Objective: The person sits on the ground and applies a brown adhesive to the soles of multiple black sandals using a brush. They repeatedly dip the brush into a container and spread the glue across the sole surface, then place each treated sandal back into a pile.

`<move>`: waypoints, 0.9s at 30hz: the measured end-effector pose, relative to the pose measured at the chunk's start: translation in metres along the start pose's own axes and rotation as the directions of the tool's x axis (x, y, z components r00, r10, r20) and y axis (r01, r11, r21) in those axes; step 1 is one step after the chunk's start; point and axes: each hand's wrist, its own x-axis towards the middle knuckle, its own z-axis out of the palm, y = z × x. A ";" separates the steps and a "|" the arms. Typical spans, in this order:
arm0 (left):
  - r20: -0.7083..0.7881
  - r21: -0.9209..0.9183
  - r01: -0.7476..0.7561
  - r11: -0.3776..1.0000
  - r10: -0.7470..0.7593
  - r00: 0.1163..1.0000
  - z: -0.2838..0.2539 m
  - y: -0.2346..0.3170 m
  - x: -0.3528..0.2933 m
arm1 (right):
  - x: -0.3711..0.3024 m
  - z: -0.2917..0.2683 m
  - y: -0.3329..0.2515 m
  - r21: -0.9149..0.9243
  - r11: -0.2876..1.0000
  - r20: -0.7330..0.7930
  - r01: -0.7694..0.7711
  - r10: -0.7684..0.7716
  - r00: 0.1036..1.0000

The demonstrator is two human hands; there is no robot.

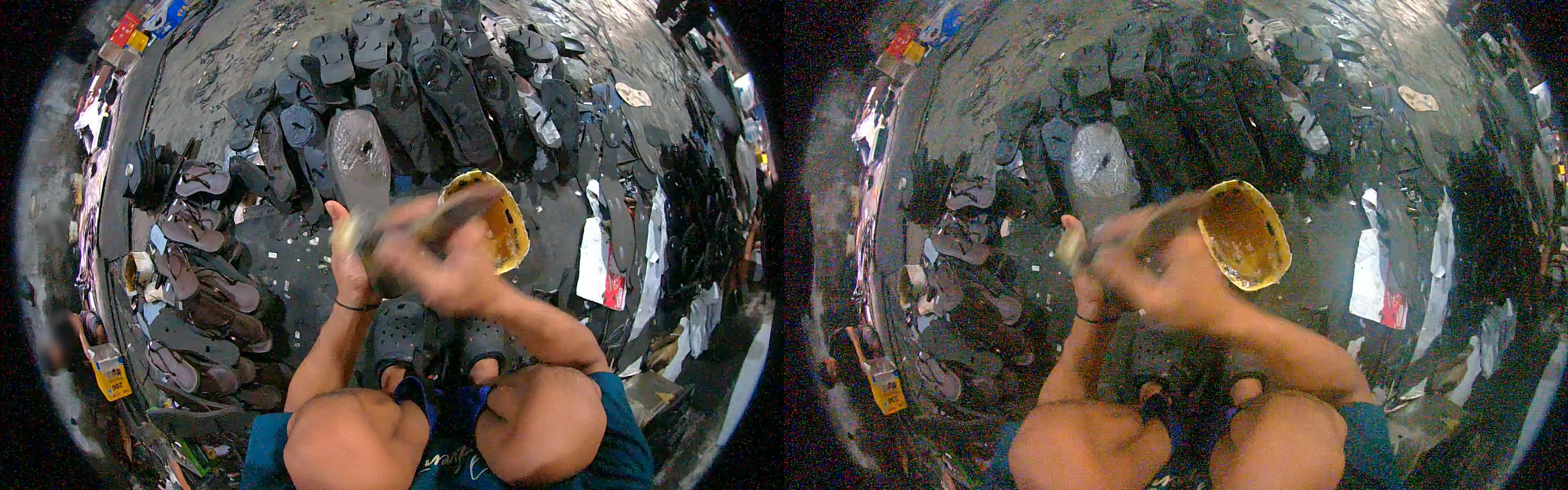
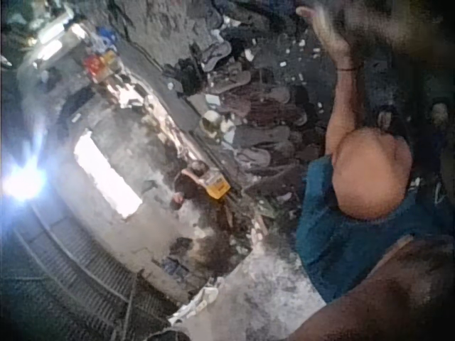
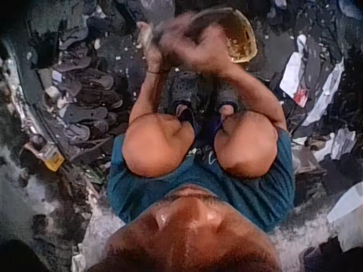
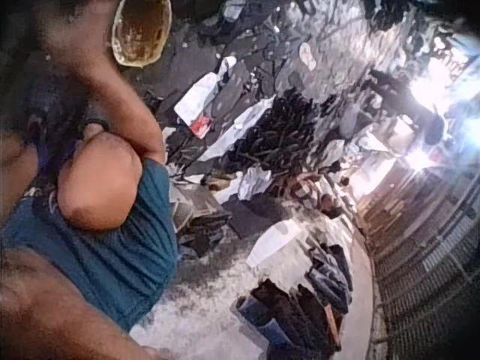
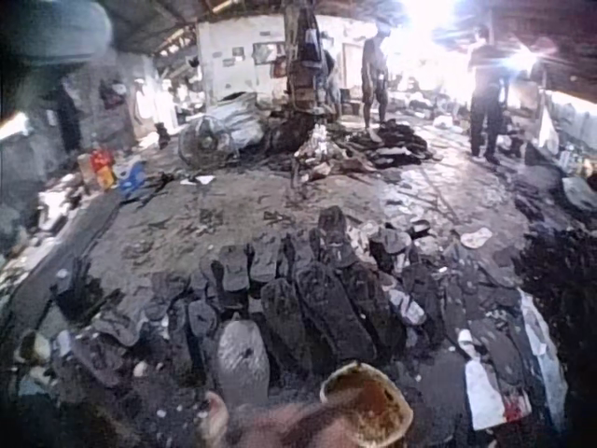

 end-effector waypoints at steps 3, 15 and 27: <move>-0.022 0.074 -0.246 0.966 0.248 0.968 -0.011 -0.013 0.019 | 0.004 -0.013 0.030 -0.093 0.984 -0.187 -0.151 0.131 0.973; -0.020 -0.127 -0.043 0.991 0.041 0.999 -0.049 0.003 0.028 | -0.011 0.007 0.020 -0.171 0.983 0.005 -0.072 0.073 0.997; -0.270 0.041 -0.679 0.733 0.662 0.699 -0.090 0.174 0.187 | -0.045 -0.041 0.066 -0.077 0.930 -0.320 -0.358 0.317 0.893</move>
